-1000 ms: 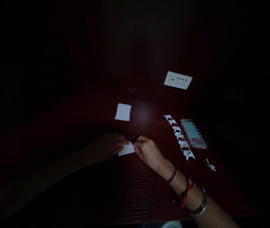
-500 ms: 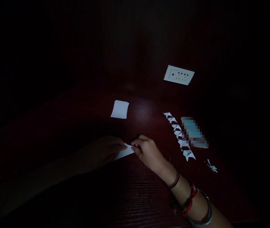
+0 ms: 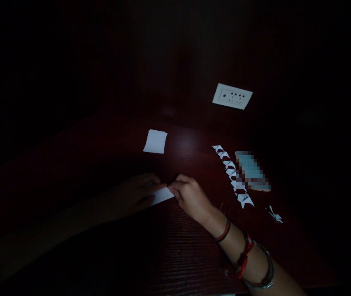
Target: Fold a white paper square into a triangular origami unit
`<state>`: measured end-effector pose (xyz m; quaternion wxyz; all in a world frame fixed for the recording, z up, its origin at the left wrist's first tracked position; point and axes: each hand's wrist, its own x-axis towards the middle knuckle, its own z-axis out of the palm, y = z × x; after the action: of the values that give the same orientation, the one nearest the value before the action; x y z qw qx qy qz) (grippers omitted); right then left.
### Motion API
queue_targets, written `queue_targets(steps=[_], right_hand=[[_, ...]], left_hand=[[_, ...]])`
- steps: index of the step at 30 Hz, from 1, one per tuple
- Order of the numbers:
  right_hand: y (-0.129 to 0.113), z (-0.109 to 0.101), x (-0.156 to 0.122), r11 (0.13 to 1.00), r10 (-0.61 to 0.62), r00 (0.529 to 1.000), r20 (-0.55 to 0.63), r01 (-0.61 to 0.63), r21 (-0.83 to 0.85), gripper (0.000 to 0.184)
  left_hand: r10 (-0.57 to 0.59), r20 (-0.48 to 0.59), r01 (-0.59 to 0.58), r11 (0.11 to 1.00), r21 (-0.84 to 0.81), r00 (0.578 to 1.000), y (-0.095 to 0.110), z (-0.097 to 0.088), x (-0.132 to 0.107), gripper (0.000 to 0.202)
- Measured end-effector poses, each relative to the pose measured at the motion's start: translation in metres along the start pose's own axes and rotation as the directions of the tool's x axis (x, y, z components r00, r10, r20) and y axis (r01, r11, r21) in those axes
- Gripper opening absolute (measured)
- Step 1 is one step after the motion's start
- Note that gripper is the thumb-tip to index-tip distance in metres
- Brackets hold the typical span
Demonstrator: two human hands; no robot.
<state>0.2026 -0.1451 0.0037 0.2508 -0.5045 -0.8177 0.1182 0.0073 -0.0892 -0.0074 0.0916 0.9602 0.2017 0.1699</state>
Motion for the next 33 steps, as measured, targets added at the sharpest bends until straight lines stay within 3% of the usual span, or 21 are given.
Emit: queue_targets(steps=[8, 17, 22, 33], right_hand=[[-0.001, -0.003, -0.003, 0.983, -0.049, 0.997, 0.059, 0.059, -0.175, 0.020], [0.002, -0.008, 0.001, 0.976, -0.090, 0.983, 0.160, 0.119, -0.182, 0.020], [0.005, -0.011, 0.003, 0.972, -0.125, 0.976, 0.178, 0.157, -0.177, 0.021], [0.006, -0.013, 0.004, 0.957, -0.127, 0.974, 0.186, 0.170, -0.236, 0.021]], left_hand=[[0.041, 0.028, -0.042, 0.999, 0.035, 0.999, -0.001, 0.000, 0.000, 0.029], [0.026, 0.030, -0.027, 0.999, 0.036, 0.999, -0.001, -0.001, 0.001, 0.027], [0.049, -0.006, -0.049, 0.997, 0.056, 0.999, -0.002, 0.003, 0.001, 0.028], [-0.021, -0.036, 0.022, 1.000, 0.020, 0.999, -0.002, 0.014, -0.001, 0.028]])
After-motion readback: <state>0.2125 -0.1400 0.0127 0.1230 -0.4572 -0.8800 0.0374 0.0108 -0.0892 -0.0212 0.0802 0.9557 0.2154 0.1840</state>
